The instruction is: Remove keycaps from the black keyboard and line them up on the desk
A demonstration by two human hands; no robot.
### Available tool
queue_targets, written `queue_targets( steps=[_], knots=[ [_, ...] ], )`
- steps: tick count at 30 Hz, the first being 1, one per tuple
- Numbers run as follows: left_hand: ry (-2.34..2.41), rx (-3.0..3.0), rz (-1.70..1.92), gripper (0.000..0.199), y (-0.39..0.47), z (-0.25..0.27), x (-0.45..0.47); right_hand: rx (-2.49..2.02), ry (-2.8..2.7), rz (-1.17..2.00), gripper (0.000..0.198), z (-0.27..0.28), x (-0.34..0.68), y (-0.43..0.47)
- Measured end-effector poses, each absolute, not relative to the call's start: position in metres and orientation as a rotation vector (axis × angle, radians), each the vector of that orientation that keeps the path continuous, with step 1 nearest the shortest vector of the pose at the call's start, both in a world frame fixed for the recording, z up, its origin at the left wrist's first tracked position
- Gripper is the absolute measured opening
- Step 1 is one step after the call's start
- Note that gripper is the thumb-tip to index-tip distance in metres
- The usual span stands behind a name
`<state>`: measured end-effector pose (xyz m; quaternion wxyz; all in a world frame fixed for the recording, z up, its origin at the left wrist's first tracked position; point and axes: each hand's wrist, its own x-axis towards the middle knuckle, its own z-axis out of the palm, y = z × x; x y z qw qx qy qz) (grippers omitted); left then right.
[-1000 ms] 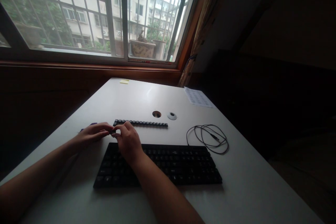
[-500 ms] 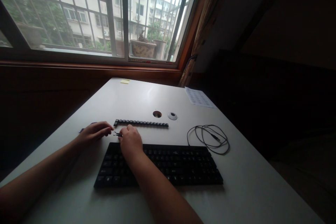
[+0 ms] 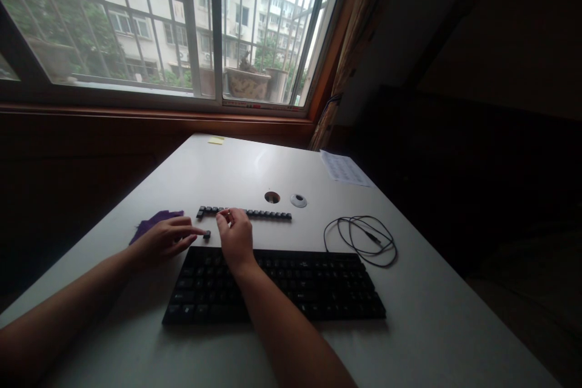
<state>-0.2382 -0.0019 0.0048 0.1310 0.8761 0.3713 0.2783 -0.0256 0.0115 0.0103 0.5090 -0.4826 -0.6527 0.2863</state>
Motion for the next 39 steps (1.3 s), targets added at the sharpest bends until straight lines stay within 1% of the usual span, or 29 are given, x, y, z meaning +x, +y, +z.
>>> queue_targets(
  steps=[3,7,10,14,18,24,39],
  knots=[
    [1.061,2.686,0.764,0.029,-0.0010,-0.0011,-0.2369,-1.174,-1.511,0.710,0.014,0.0102,-0.0259,0.0115],
    [1.068,2.730,0.775,0.032,0.0009,-0.0031,-0.2379,-1.168,-1.512,0.718,0.014,0.0106,-0.0264,0.0109],
    [1.149,2.773,0.772,0.032,0.0026,-0.0033,-0.2397,-1.166,-1.517,0.722,0.015,0.0102,-0.0268,0.0110],
    [1.262,2.861,0.675,0.035,0.0054,-0.0046,-0.2425,-1.163,-1.528,0.714,0.015,0.0098,-0.0273,0.0117],
    [1.294,2.904,0.645,0.033,0.0052,-0.0040,-0.2436,-1.160,-1.530,0.719,0.015,0.0105,-0.0272,0.0115],
    [1.210,2.928,0.596,0.027,0.0027,-0.0038,-0.2423,-1.156,-1.545,0.710,0.015,0.0103,-0.0272,0.0104],
    [1.289,2.930,0.632,0.031,0.0034,-0.0010,-0.2362,-1.152,-1.560,0.724,0.015,0.0099,-0.0272,0.0114]
  ],
)
